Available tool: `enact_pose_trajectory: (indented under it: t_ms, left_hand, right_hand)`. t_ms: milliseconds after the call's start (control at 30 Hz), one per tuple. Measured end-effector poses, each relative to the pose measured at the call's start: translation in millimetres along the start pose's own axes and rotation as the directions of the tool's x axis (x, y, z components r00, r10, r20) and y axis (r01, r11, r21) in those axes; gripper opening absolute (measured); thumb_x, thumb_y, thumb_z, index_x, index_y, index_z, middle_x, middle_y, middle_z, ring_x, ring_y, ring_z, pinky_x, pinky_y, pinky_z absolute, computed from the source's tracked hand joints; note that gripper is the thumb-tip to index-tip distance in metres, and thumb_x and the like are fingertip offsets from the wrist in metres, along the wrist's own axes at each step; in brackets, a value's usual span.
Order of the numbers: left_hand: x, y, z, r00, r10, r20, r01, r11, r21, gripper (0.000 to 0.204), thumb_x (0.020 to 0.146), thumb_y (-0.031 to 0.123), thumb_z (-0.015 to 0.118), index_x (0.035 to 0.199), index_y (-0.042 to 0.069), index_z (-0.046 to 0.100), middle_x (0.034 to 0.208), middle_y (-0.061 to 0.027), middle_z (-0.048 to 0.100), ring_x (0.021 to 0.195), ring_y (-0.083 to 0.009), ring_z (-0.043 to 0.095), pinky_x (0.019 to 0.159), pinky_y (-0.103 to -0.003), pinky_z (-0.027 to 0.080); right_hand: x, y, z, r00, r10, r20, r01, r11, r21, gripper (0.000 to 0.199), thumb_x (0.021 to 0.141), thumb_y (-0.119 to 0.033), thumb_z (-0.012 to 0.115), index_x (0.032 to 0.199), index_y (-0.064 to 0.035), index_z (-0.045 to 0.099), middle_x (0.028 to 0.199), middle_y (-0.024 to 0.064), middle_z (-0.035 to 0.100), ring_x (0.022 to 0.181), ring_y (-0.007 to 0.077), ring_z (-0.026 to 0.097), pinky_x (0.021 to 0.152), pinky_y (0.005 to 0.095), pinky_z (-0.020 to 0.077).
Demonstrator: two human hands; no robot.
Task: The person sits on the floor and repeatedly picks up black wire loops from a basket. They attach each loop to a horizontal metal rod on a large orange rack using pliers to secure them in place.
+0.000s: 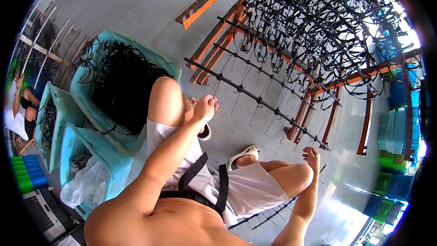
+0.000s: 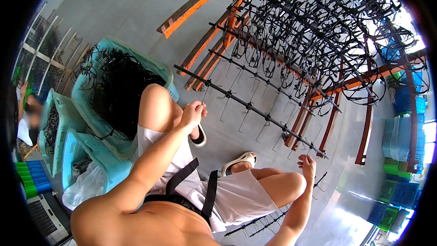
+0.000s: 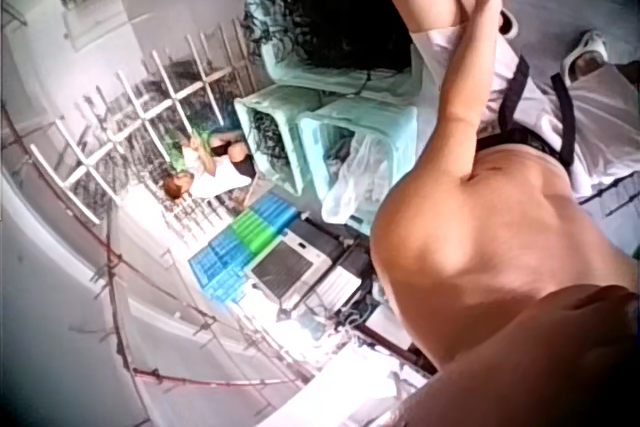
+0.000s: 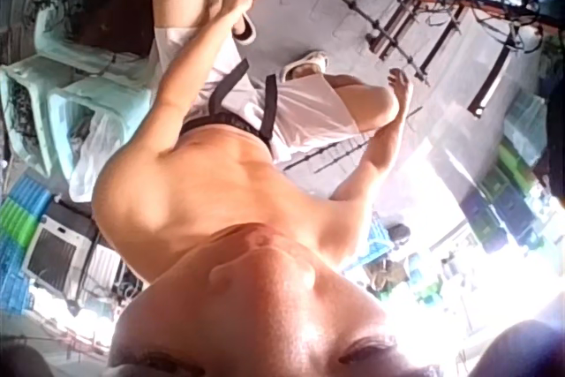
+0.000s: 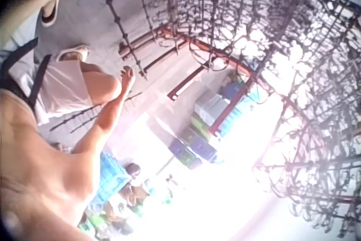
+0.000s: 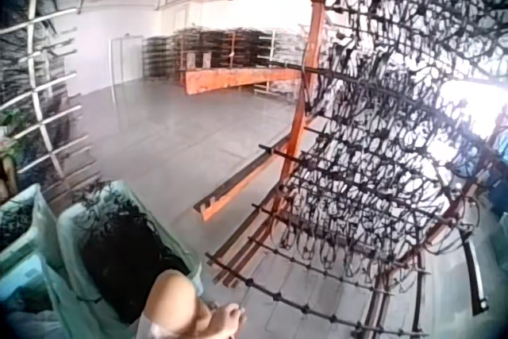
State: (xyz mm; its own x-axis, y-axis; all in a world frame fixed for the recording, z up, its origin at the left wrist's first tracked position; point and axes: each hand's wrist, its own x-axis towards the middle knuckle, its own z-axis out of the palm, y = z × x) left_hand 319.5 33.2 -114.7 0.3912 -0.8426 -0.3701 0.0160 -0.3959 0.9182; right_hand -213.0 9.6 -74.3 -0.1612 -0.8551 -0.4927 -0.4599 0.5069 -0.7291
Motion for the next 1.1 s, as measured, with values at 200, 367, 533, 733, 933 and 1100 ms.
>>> enact_pose_trajectory:
  t_ms: [200,367,533,733,933,1100]
  left_hand:
    - [18,-28,20,0.954,0.213,-0.21,-0.217,0.976,0.004,0.021,0.098,0.016,0.046,0.106,0.001,0.059,0.085,-0.0039,0.067,0.067,-0.0111,0.063,0.059,-0.024,0.049]
    - [27,-35,17,0.97,0.132,-0.205,-0.142,0.989,-0.037,0.023,0.098,0.016,0.044,0.108,0.003,0.059,0.089,-0.0049,0.067,0.071,-0.0111,0.063,0.06,-0.025,0.05]
    - [13,-35,14,0.92,0.276,-0.279,-0.072,0.818,0.57,0.03,0.094,0.025,0.053,0.112,0.002,0.058,0.096,-0.0139,0.067,0.081,-0.0248,0.067,0.066,-0.036,0.052]
    - [-122,95,-63,0.704,0.363,0.61,-0.384,0.918,-0.102,0.021,0.091,0.011,0.057,0.107,-0.001,0.057,0.094,-0.0131,0.067,0.085,-0.0248,0.066,0.076,-0.035,0.052]
    - [-21,4,-290,0.8,0.48,-0.36,-0.103,0.7,0.706,0.024,0.083,0.013,0.063,0.104,0.004,0.059,0.087,-0.0121,0.065,0.082,-0.0256,0.064,0.072,-0.038,0.052]
    - [12,-80,-373,0.96,0.155,-0.234,0.27,-0.289,0.918,0.062,0.08,0.019,0.061,0.138,0.01,0.039,0.127,-0.0203,0.045,0.118,-0.0358,0.042,0.104,-0.053,0.026]
  right_hand:
    - [28,25,32,0.978,-0.141,-0.152,0.153,0.985,0.075,0.029,0.095,-0.03,0.054,0.098,-0.0033,0.067,0.074,0.003,0.065,0.065,0.0103,0.06,0.055,0.0249,0.0451]
    - [24,29,44,0.955,-0.181,-0.236,0.192,0.981,0.023,0.025,0.094,-0.028,0.056,0.096,-0.0058,0.068,0.068,0.0026,0.063,0.06,0.0102,0.058,0.051,0.0254,0.0431]
    - [38,33,49,0.911,-0.135,-0.391,0.12,0.991,-0.063,0.025,0.091,-0.03,0.058,0.097,-0.0076,0.068,0.064,0.0007,0.06,0.056,0.0082,0.055,0.046,0.0251,0.0399]
    - [47,95,10,0.884,-0.247,-0.398,0.298,0.952,0.071,0.037,0.094,-0.034,0.057,0.105,0.0002,0.066,0.101,0.0108,0.065,0.086,0.0143,0.058,0.078,0.0305,0.0475]
    - [-76,60,-33,0.946,-0.226,-0.232,0.17,0.956,-0.238,0.039,0.09,-0.026,0.058,0.116,0.0031,0.058,0.101,0.0126,0.062,0.092,0.0179,0.057,0.082,0.0322,0.0456]
    - [-175,-34,-7,0.567,-0.32,-0.759,0.188,0.947,-0.259,0.036,0.088,-0.027,0.061,0.106,0.0041,0.062,0.105,0.02,0.062,0.095,0.0304,0.058,0.085,0.0399,0.0468]
